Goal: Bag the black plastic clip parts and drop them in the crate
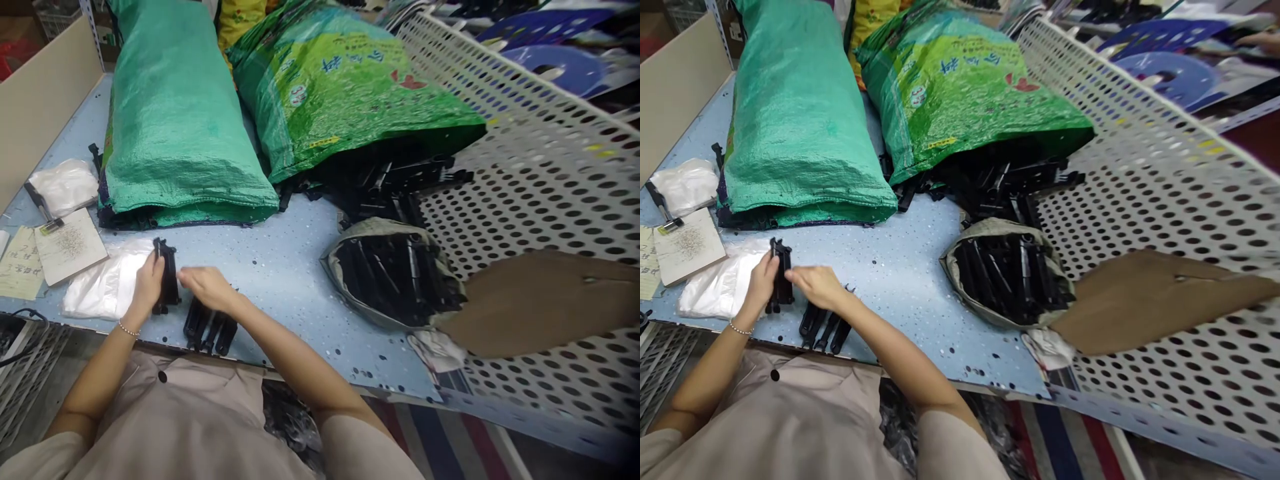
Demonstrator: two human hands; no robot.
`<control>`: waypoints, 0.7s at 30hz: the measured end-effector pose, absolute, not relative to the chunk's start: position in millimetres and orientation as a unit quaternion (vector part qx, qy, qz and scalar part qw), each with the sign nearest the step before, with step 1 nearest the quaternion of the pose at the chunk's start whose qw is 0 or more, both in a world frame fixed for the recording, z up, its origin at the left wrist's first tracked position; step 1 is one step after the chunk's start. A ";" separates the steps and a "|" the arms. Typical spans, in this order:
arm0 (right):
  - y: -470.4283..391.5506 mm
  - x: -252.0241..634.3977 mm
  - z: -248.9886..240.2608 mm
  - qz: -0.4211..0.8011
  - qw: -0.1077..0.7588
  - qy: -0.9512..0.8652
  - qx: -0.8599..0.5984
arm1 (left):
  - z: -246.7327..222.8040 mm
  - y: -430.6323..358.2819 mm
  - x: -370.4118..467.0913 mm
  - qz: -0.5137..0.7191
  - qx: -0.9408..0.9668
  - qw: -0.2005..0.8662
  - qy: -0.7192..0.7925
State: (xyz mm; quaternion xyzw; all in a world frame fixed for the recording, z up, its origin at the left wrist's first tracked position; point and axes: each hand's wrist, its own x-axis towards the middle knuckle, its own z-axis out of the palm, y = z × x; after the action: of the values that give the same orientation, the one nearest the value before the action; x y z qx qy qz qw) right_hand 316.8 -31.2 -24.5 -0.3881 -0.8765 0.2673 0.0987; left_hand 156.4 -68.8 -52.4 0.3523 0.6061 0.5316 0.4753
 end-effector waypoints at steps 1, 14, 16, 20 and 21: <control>-14.9 304.0 -20.4 0.267 0.096 -0.859 -0.426 | -59.5 -73.3 160.4 0.513 0.378 0.449 0.627; 18.2 258.7 -27.2 0.379 0.094 -0.779 -0.491 | -65.5 -56.3 142.6 0.598 0.249 0.558 0.518; -18.2 284.3 -28.1 0.409 0.125 -0.777 -0.462 | -54.8 -47.6 139.6 0.634 0.191 0.595 0.455; -58.8 324.4 -23.2 0.358 0.142 -0.814 -0.435 | -35.1 -50.2 145.5 0.618 0.154 0.662 0.395; -59.4 331.7 -19.5 0.357 0.154 -0.819 -0.422 | -31.8 -54.1 147.8 0.602 0.161 0.676 0.394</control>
State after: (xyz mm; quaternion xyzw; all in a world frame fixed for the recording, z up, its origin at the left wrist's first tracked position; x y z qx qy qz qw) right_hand 331.7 -59.4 -19.5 -0.4223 -0.8186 0.3574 0.1542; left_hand 147.8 -54.1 -31.8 0.1614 0.3939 0.6015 0.6760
